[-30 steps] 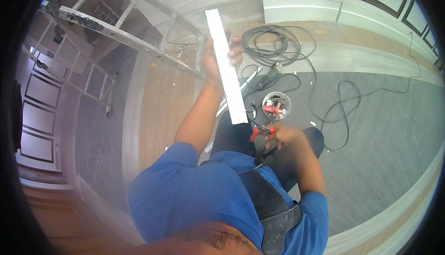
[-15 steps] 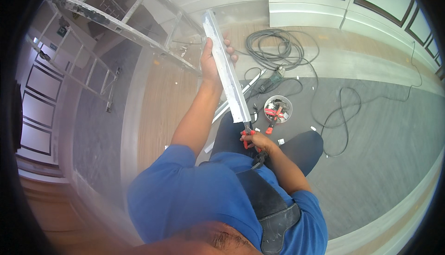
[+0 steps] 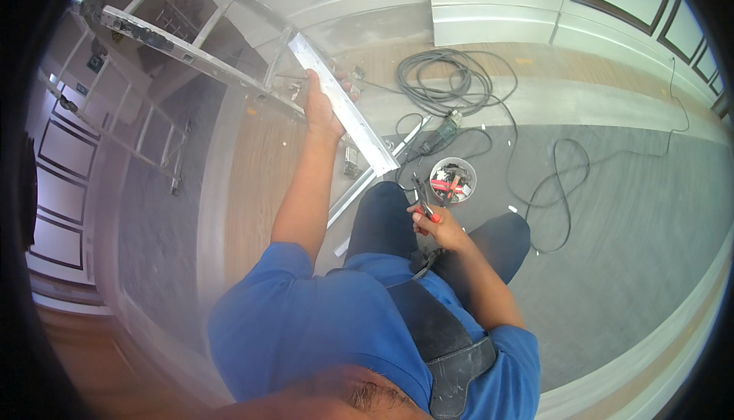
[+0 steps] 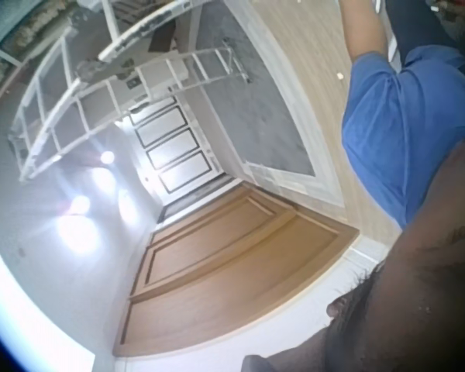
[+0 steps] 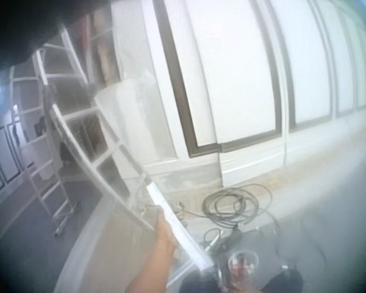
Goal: The person sits on the floor and uses red-handled pliers to strip and trim a white metal profile. They repeatedly bend and pull sections of the profile to remove material, working on the same piece throughout the clip.
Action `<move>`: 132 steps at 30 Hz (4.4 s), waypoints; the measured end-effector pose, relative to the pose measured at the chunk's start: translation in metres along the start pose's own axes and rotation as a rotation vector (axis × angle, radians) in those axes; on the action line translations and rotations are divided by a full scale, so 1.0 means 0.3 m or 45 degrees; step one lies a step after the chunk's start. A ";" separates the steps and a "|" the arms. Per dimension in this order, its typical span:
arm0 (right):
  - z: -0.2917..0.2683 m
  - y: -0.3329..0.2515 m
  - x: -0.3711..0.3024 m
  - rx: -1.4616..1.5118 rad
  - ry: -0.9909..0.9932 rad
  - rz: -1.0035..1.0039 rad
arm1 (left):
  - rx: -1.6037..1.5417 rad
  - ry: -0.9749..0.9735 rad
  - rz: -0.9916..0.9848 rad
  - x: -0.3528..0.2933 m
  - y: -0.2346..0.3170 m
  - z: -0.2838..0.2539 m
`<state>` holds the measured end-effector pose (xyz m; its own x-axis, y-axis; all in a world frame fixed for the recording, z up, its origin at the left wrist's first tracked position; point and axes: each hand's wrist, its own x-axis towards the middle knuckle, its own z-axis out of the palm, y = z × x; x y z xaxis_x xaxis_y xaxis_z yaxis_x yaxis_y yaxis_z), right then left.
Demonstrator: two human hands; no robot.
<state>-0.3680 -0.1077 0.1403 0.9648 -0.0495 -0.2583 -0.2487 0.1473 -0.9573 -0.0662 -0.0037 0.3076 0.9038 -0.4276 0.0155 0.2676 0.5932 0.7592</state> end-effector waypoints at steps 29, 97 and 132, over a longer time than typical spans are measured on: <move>0.060 -0.230 0.026 -0.106 0.010 -0.019 | 0.186 -0.106 0.065 -0.075 -0.040 0.069; 0.163 -0.169 0.057 0.108 -0.054 0.061 | 0.163 -0.237 -0.078 -0.110 -0.050 0.041; 0.177 -0.139 0.063 0.329 -0.107 0.135 | 0.279 -0.204 -0.081 -0.134 -0.063 0.041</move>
<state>-0.3348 -0.0624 0.1821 0.9409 0.0604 -0.3334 -0.3293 0.3948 -0.8577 -0.1116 -0.0061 0.3007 0.8184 -0.5722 0.0526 0.2280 0.4075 0.8843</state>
